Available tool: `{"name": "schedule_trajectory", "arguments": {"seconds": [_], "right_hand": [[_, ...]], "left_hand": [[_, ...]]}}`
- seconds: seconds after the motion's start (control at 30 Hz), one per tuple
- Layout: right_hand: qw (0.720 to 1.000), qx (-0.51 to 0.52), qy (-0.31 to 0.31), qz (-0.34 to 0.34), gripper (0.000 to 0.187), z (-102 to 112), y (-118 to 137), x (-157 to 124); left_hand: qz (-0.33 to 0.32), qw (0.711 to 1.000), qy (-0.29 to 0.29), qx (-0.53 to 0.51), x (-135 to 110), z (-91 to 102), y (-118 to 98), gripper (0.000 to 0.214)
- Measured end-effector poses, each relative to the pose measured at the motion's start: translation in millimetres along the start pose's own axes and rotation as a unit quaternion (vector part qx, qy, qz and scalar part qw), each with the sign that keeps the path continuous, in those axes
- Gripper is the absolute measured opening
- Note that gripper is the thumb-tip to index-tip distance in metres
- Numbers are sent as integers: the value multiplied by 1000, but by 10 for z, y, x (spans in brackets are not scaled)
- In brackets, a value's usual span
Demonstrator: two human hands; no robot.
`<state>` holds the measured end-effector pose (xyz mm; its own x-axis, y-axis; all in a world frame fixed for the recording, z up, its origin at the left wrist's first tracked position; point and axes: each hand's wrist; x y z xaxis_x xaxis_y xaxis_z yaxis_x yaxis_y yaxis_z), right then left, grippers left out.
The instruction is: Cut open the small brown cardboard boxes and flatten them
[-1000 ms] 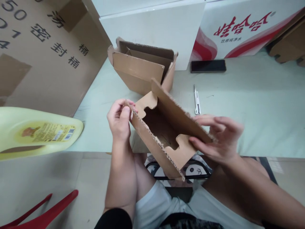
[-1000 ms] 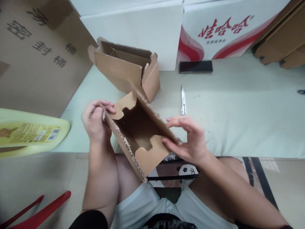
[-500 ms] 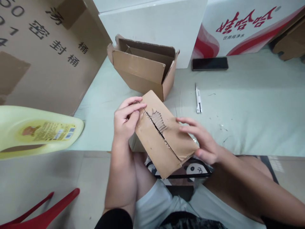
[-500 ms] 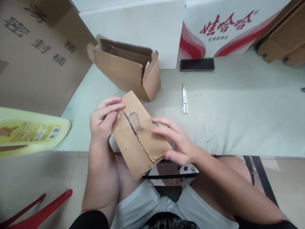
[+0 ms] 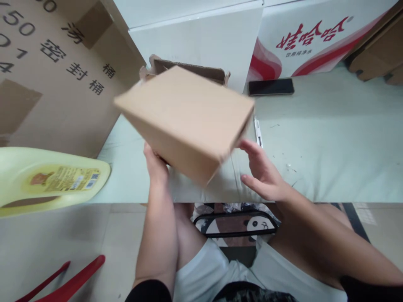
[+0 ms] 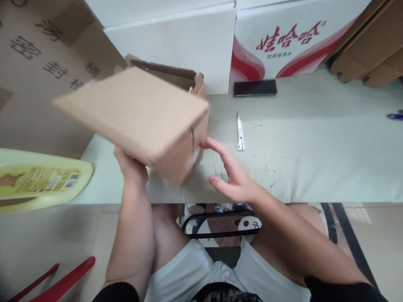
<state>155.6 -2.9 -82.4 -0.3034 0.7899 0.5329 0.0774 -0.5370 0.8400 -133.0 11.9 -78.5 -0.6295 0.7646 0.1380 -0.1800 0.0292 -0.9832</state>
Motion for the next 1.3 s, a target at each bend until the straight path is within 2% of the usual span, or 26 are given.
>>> {"name": "schedule_trajectory", "arguments": {"seconds": [0.07, 0.17, 0.23, 0.3, 0.37, 0.47, 0.53, 0.63, 0.7, 0.77, 0.83, 0.9, 0.97, 1.0, 1.17, 1.23, 1.27, 1.3], "right_hand": [[999, -35, 3, 29, 77, 9, 76, 29], [996, -67, -44, 45, 76, 55, 112, 53], [991, -67, -108, 50, 70, 105, 103, 67], [986, -56, -150, 53, 60, 176, 97, 89], [987, -59, -147, 40, 49, 264, 103, 119], [991, -79, -98, -51, 42, 389, 92, 147], [988, -54, -96, -112, 50, 439, 42, 139], [976, 8, -175, -130, 61, 446, -54, 108], [966, 14, -217, -142, 56, 429, -76, 110], [955, 4, -243, -172, 49, 421, -58, 143], [940, -5, -272, -205, 42, 439, -34, 199], [931, -5, -288, -226, 38, 482, -40, 254], [928, -8, -291, -233, 37, 531, -80, 288], [928, -12, -289, -234, 38, 551, -104, 294], [924, 26, -240, -297, 52, 553, -136, 275], [921, 62, -214, -320, 58, 526, -99, 266], [923, 72, -201, -321, 59, 514, -80, 262], [928, 75, -185, -316, 60, 506, -62, 256]], "left_hand": [[35, 998, 60, -4, -89, -57, 78, 86], [61, 971, 230, 38, -191, -67, 97, 88], [61, 937, 334, 79, -213, -42, 27, 79], [77, 901, 413, 110, -211, -22, -76, 69], [114, 857, 484, 138, -209, -30, -162, 64], [162, 782, 574, 182, -248, -98, -199, 73], [175, 766, 586, 199, -304, -157, -178, 84], [188, 777, 569, 193, -412, -233, -155, 94], [198, 774, 572, 183, -489, -278, -173, 100], [203, 750, 596, 203, -572, -325, -214, 108], [175, 729, 612, 252, -665, -374, -265, 110], [118, 737, 596, 296, -766, -422, -315, 102], [80, 742, 590, 309, -862, -473, -360, 92], [73, 735, 599, 309, -906, -501, -383, 87], [48, 674, 644, 358, -1040, -582, -571, 64], [18, 641, 706, 300, -1029, -485, -718, 57], [11, 637, 736, 231, -1004, -394, -804, 51], [25, 656, 742, 140, -965, -280, -892, 47]]}}
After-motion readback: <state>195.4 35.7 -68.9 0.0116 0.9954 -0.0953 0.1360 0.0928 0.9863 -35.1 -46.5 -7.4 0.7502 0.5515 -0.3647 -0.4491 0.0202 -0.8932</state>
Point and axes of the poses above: each hand's wrist, its own x-axis towards the middle knuckle, its own z-axis out of the back of the hand, y = z × x, and after that the axes turned 11 degrees about -y, right-handed
